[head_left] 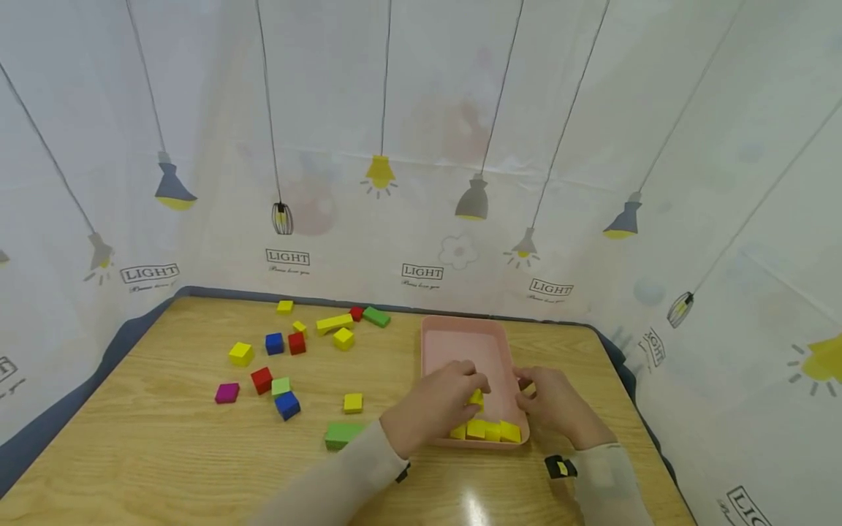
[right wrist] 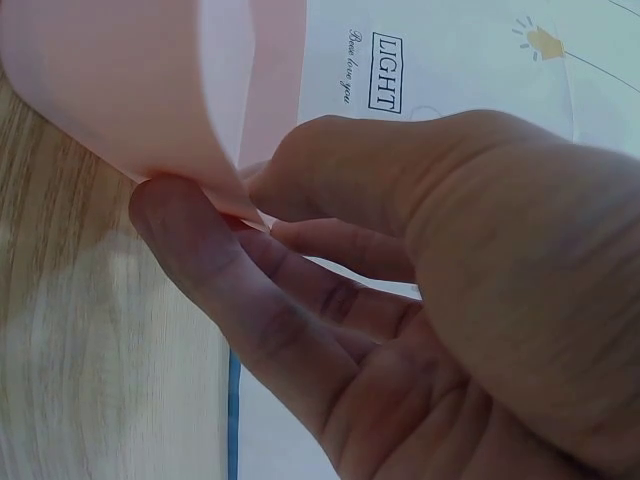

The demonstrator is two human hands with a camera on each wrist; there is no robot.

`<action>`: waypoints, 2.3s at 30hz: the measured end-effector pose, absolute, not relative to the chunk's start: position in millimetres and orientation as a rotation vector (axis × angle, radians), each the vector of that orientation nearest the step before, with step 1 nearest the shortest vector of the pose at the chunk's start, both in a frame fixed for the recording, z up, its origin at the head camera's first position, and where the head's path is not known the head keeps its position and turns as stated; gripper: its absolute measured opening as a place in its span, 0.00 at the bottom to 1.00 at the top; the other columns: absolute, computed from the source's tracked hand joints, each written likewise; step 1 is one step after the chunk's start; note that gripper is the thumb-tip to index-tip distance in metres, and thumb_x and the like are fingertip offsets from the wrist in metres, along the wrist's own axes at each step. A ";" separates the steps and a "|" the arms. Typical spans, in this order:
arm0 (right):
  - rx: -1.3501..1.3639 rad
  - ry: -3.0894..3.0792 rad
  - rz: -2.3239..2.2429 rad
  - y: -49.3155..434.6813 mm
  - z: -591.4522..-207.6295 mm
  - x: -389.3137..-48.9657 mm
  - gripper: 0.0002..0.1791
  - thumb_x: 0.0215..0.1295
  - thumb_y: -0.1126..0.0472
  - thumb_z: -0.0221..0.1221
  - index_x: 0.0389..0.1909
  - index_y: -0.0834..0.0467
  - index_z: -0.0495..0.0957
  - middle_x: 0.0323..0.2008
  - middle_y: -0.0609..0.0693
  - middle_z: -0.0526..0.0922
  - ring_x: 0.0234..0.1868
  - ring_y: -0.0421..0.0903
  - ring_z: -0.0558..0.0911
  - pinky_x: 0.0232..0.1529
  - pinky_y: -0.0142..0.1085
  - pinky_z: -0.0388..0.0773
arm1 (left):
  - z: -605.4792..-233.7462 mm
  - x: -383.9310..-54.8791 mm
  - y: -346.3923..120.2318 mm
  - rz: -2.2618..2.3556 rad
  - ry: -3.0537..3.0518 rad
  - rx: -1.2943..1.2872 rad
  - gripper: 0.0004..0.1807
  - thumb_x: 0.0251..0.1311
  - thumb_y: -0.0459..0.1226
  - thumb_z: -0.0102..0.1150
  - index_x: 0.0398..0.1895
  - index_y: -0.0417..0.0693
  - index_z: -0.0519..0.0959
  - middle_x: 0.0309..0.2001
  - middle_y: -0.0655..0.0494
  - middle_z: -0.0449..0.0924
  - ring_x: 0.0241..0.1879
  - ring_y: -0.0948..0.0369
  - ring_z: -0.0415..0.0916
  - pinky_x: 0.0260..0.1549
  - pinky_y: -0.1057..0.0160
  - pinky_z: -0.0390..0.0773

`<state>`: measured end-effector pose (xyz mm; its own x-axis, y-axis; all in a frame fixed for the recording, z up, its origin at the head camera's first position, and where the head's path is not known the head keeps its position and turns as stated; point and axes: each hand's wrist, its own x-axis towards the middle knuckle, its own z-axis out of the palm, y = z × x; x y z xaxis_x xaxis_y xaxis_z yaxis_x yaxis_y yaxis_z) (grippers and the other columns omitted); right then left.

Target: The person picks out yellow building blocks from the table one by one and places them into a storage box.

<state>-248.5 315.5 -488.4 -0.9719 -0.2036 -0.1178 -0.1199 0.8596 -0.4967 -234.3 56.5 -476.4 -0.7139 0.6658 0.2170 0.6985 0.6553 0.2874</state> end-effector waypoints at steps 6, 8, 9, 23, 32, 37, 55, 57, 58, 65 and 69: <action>-0.293 2.872 -0.777 317.3 -487.0 -246.3 0.30 0.78 0.69 0.71 0.78 0.69 0.81 0.56 0.61 0.94 0.46 0.47 0.91 0.48 0.43 0.96 | -482.7 -228.8 88.7 -0.465 -2.731 -1.147 0.12 0.73 0.36 0.81 0.57 0.54 0.94 0.52 0.61 0.92 0.51 0.64 0.87 0.51 0.73 0.87; -0.307 2.874 -0.782 317.5 -486.7 -245.6 0.29 0.78 0.69 0.71 0.77 0.69 0.81 0.56 0.61 0.94 0.45 0.46 0.91 0.47 0.43 0.96 | -485.2 -227.9 97.3 -0.450 -2.749 -1.128 0.12 0.73 0.37 0.82 0.56 0.55 0.94 0.52 0.61 0.92 0.49 0.64 0.87 0.49 0.74 0.87; -0.317 2.877 -0.784 317.5 -486.7 -245.4 0.29 0.78 0.68 0.72 0.77 0.69 0.81 0.55 0.60 0.94 0.44 0.46 0.91 0.47 0.43 0.96 | -486.2 -227.6 100.9 -0.439 -2.756 -1.116 0.12 0.73 0.38 0.82 0.56 0.56 0.94 0.51 0.62 0.92 0.49 0.64 0.87 0.48 0.74 0.87; -0.349 2.893 -0.780 316.5 -486.2 -245.3 0.30 0.78 0.68 0.71 0.77 0.69 0.81 0.56 0.62 0.94 0.46 0.48 0.93 0.49 0.46 0.96 | -490.5 -226.6 104.1 -0.490 -2.773 -1.089 0.11 0.75 0.41 0.81 0.56 0.56 0.94 0.49 0.60 0.91 0.44 0.65 0.86 0.41 0.74 0.87; -0.301 2.872 -0.766 314.1 -484.9 -246.4 0.31 0.78 0.70 0.71 0.79 0.69 0.79 0.58 0.61 0.94 0.50 0.50 0.92 0.50 0.45 0.97 | -481.4 -222.8 78.5 -0.519 -2.705 -1.091 0.11 0.76 0.44 0.80 0.55 0.55 0.94 0.50 0.60 0.92 0.45 0.65 0.88 0.39 0.75 0.86; -0.270 2.883 -0.737 312.9 -486.3 -247.2 0.31 0.78 0.69 0.71 0.79 0.69 0.80 0.59 0.60 0.94 0.51 0.50 0.92 0.53 0.46 0.97 | -473.7 -222.4 58.8 -0.555 -2.683 -1.110 0.12 0.75 0.42 0.82 0.55 0.52 0.94 0.51 0.57 0.93 0.45 0.63 0.88 0.43 0.73 0.87; -0.184 2.884 -0.699 309.8 -487.7 -248.6 0.32 0.79 0.68 0.71 0.80 0.66 0.79 0.58 0.58 0.93 0.48 0.47 0.89 0.50 0.43 0.96 | -475.4 -219.9 -12.3 -0.650 -2.743 -0.980 0.12 0.74 0.39 0.82 0.56 0.50 0.93 0.55 0.54 0.91 0.49 0.60 0.87 0.53 0.63 0.93; -0.183 2.881 -0.701 309.4 -487.7 -248.8 0.32 0.79 0.68 0.71 0.80 0.66 0.79 0.58 0.58 0.94 0.48 0.47 0.89 0.50 0.43 0.96 | -475.1 -219.1 -20.7 -0.659 -2.757 -0.952 0.12 0.74 0.38 0.81 0.57 0.50 0.93 0.56 0.53 0.92 0.50 0.60 0.87 0.55 0.60 0.94; -0.185 2.880 -0.704 309.2 -487.8 -248.8 0.32 0.79 0.68 0.70 0.80 0.67 0.79 0.58 0.58 0.94 0.48 0.47 0.88 0.50 0.42 0.96 | -475.1 -218.8 -24.8 -0.660 -2.763 -0.942 0.12 0.74 0.38 0.81 0.57 0.50 0.93 0.56 0.53 0.92 0.51 0.59 0.87 0.55 0.59 0.94; -0.180 2.871 -0.718 310.3 -487.2 -248.3 0.32 0.79 0.68 0.70 0.81 0.66 0.78 0.58 0.59 0.93 0.45 0.46 0.87 0.47 0.40 0.95 | -473.1 -218.1 -51.4 -0.654 -2.802 -0.847 0.15 0.72 0.38 0.83 0.59 0.50 0.93 0.56 0.52 0.92 0.53 0.56 0.89 0.56 0.53 0.95; -0.175 2.868 -0.716 311.8 -486.3 -247.6 0.32 0.80 0.68 0.70 0.81 0.66 0.78 0.58 0.60 0.93 0.44 0.46 0.87 0.45 0.39 0.94 | -474.2 -218.6 -65.9 -0.632 -2.819 -0.803 0.15 0.71 0.38 0.83 0.58 0.50 0.93 0.55 0.52 0.91 0.49 0.58 0.87 0.52 0.55 0.95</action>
<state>-247.6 311.8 -486.3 -0.9768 -0.1571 -0.1453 -0.0705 0.8772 -0.4750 -218.6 -65.9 -474.2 -0.8472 0.4708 0.2460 0.5308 0.7690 0.3562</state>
